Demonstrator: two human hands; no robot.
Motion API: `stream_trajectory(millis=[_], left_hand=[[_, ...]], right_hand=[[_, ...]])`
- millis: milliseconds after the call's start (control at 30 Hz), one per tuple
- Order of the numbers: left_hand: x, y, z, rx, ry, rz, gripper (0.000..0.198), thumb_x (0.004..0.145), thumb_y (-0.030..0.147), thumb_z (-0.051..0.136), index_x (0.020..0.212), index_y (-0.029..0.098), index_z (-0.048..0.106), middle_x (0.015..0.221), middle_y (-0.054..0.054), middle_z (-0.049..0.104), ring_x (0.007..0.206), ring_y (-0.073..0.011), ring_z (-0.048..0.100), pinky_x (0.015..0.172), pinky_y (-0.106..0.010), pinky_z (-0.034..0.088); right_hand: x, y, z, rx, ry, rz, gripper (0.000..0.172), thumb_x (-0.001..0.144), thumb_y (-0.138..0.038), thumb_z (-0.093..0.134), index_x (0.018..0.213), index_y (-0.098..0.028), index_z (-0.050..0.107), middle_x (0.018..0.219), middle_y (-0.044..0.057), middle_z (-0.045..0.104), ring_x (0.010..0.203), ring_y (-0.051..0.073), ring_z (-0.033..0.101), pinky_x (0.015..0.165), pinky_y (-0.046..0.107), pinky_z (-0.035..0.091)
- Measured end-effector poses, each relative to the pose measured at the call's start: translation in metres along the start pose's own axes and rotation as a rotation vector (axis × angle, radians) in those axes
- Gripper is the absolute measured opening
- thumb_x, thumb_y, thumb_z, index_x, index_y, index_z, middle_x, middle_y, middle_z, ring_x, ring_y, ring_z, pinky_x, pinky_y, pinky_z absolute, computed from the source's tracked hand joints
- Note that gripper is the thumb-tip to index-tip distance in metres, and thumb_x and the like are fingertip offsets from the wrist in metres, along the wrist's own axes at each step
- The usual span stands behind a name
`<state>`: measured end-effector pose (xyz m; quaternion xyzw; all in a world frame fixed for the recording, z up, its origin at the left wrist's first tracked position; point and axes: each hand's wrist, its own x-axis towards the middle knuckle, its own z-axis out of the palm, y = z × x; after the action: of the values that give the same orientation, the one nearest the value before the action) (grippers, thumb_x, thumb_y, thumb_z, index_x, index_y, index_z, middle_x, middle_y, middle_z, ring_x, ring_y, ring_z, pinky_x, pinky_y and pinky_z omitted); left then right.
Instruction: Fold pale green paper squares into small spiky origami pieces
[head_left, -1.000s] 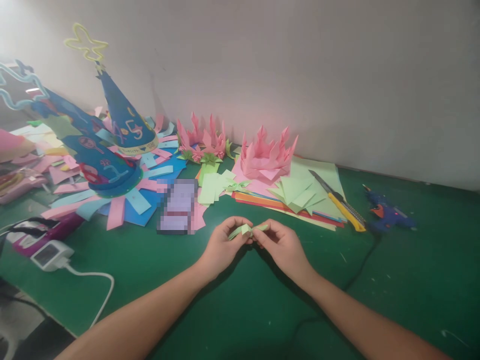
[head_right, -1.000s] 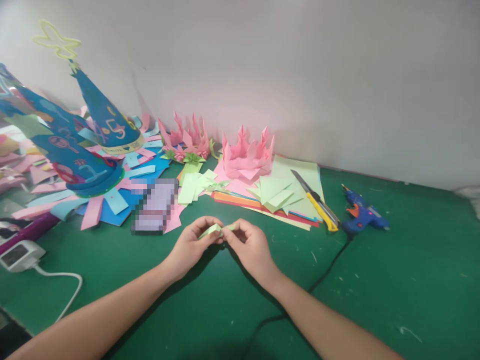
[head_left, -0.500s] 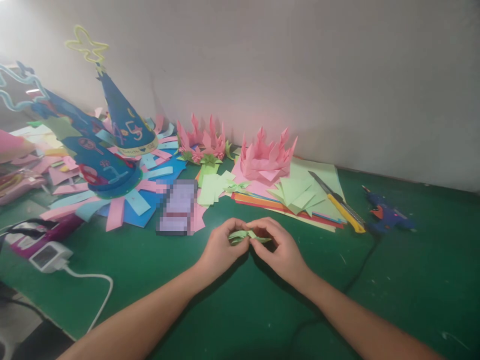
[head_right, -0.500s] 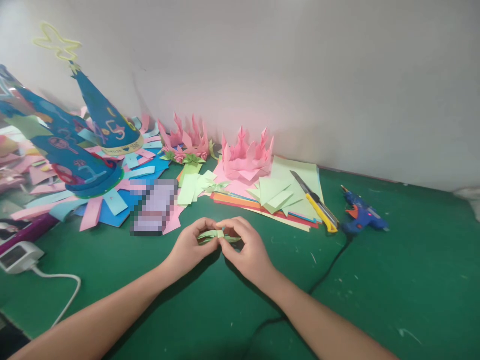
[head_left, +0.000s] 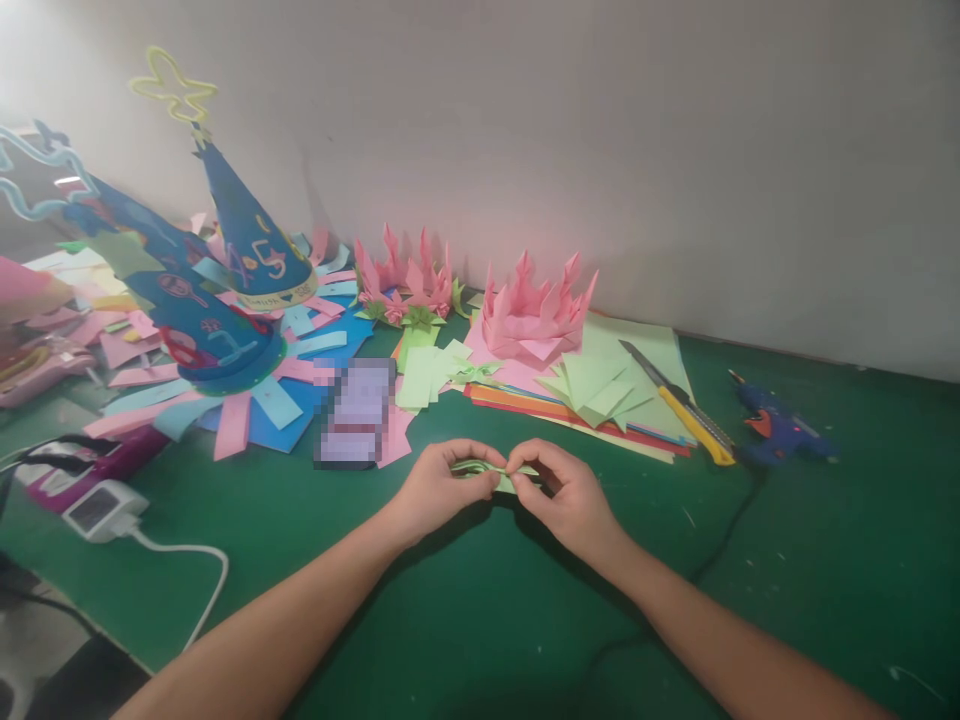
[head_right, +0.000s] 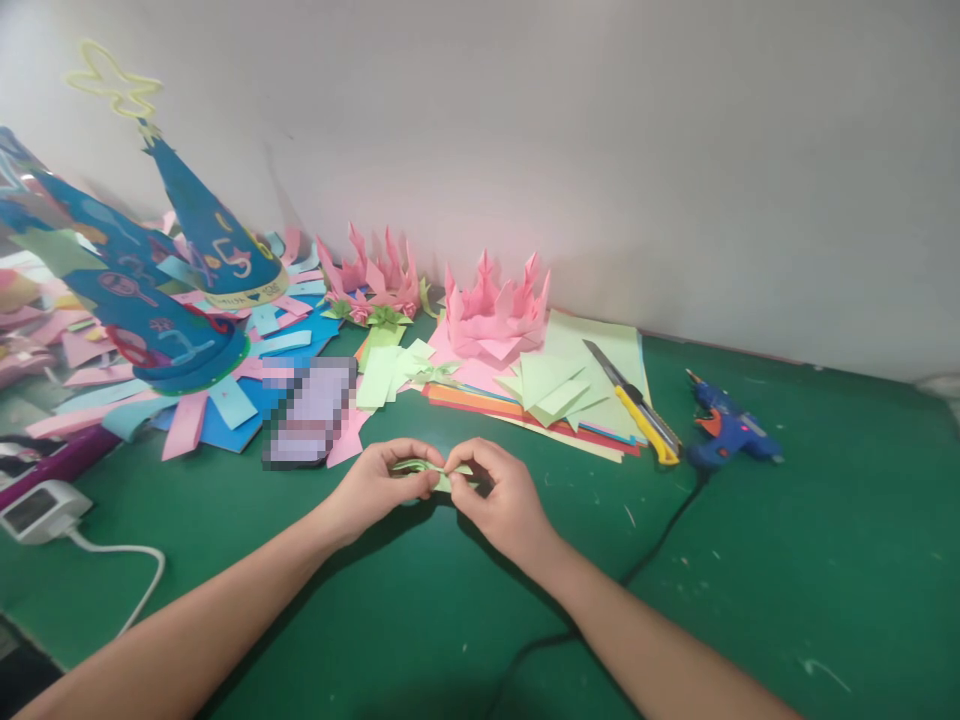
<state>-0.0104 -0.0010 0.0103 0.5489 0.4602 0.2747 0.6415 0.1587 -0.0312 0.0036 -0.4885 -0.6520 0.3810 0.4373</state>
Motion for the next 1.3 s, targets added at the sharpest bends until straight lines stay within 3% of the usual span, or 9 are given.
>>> stream_trajectory(millis=[100,200,300,500,667,833,967,1167,1300], left_hand=[[0.0005,0.0008,-0.0019,0.043,0.008,0.032,0.015,0.073,0.024,0.064,0.085,0.015,0.068,0.072,-0.001,0.063,0.061,-0.0090,0.056,0.061,-0.021,0.046],[0.0017,0.0006,-0.0024,0.111,0.031,0.144,0.011,0.074,0.022,0.063,0.080,0.015,0.068,0.078,-0.003,0.066,0.070,-0.0118,0.060,0.067,-0.022,0.048],[0.0029,-0.0021,-0.0020,0.177,0.042,0.248,0.009,0.075,0.021,0.062,0.080,0.016,0.069,0.085,-0.004,0.068,0.080,-0.0138,0.062,0.074,-0.023,0.049],[0.0028,-0.0072,-0.0008,0.158,0.034,0.165,0.026,0.070,0.030,0.071,0.092,0.017,0.064,0.090,-0.004,0.067,0.078,-0.0140,0.062,0.073,-0.025,0.049],[0.0032,-0.0056,0.0002,-0.020,0.013,0.086,0.035,0.069,0.030,0.072,0.098,0.018,0.056,0.096,-0.002,0.061,0.067,-0.0084,0.059,0.065,-0.022,0.050],[0.0028,-0.0078,0.0003,0.044,0.062,0.185,0.027,0.070,0.028,0.071,0.091,0.017,0.057,0.093,-0.002,0.061,0.073,-0.0110,0.060,0.067,-0.023,0.051],[0.0018,-0.0090,-0.0002,0.080,0.061,0.221,0.022,0.071,0.027,0.070,0.087,0.017,0.060,0.089,-0.003,0.061,0.077,-0.0137,0.061,0.072,-0.026,0.052],[0.0053,-0.0088,0.0003,-0.256,-0.025,0.176,0.040,0.065,0.021,0.076,0.098,0.017,0.053,0.092,-0.002,0.060,0.077,-0.0112,0.061,0.070,-0.023,0.051],[0.0072,-0.0087,0.0023,-0.399,0.004,0.133,0.045,0.066,0.016,0.076,0.101,0.018,0.047,0.086,0.001,0.060,0.073,-0.0078,0.059,0.069,-0.020,0.048]], right_hand=[[0.0001,0.0000,-0.0012,0.048,-0.008,0.038,0.006,0.081,-0.021,0.053,0.076,-0.020,0.055,0.079,0.002,0.057,0.074,0.015,0.056,0.067,0.025,0.046],[0.0004,0.0008,-0.0016,0.058,0.008,0.102,0.013,0.083,-0.029,0.055,0.074,-0.020,0.056,0.077,0.002,0.057,0.073,0.015,0.055,0.066,0.026,0.045],[0.0014,0.0016,-0.0008,0.094,0.062,0.147,0.011,0.081,-0.030,0.058,0.080,-0.020,0.054,0.078,0.001,0.055,0.072,0.014,0.055,0.066,0.026,0.046],[0.0030,-0.0015,0.0013,0.154,0.084,0.142,0.011,0.077,-0.022,0.057,0.081,-0.022,0.047,0.076,-0.002,0.049,0.069,0.013,0.052,0.063,0.025,0.045],[0.0032,-0.0029,0.0015,0.157,0.055,0.120,0.008,0.077,-0.019,0.053,0.081,-0.021,0.047,0.076,-0.001,0.048,0.071,0.012,0.051,0.064,0.025,0.044],[0.0042,-0.0032,-0.0011,0.154,0.011,0.163,0.006,0.080,-0.024,0.053,0.083,-0.020,0.054,0.078,0.000,0.053,0.072,0.013,0.053,0.064,0.024,0.045],[0.0043,-0.0038,-0.0035,0.143,-0.011,0.221,0.015,0.082,-0.033,0.055,0.078,-0.019,0.057,0.075,0.001,0.058,0.071,0.014,0.055,0.065,0.026,0.047],[0.0039,-0.0020,-0.0035,0.197,0.072,0.232,0.014,0.077,-0.031,0.061,0.078,-0.020,0.055,0.073,0.000,0.054,0.066,0.013,0.053,0.060,0.024,0.046],[0.0041,-0.0026,-0.0028,0.217,0.106,0.174,0.012,0.075,-0.025,0.061,0.073,-0.020,0.050,0.070,-0.003,0.048,0.062,0.010,0.049,0.057,0.022,0.043]])
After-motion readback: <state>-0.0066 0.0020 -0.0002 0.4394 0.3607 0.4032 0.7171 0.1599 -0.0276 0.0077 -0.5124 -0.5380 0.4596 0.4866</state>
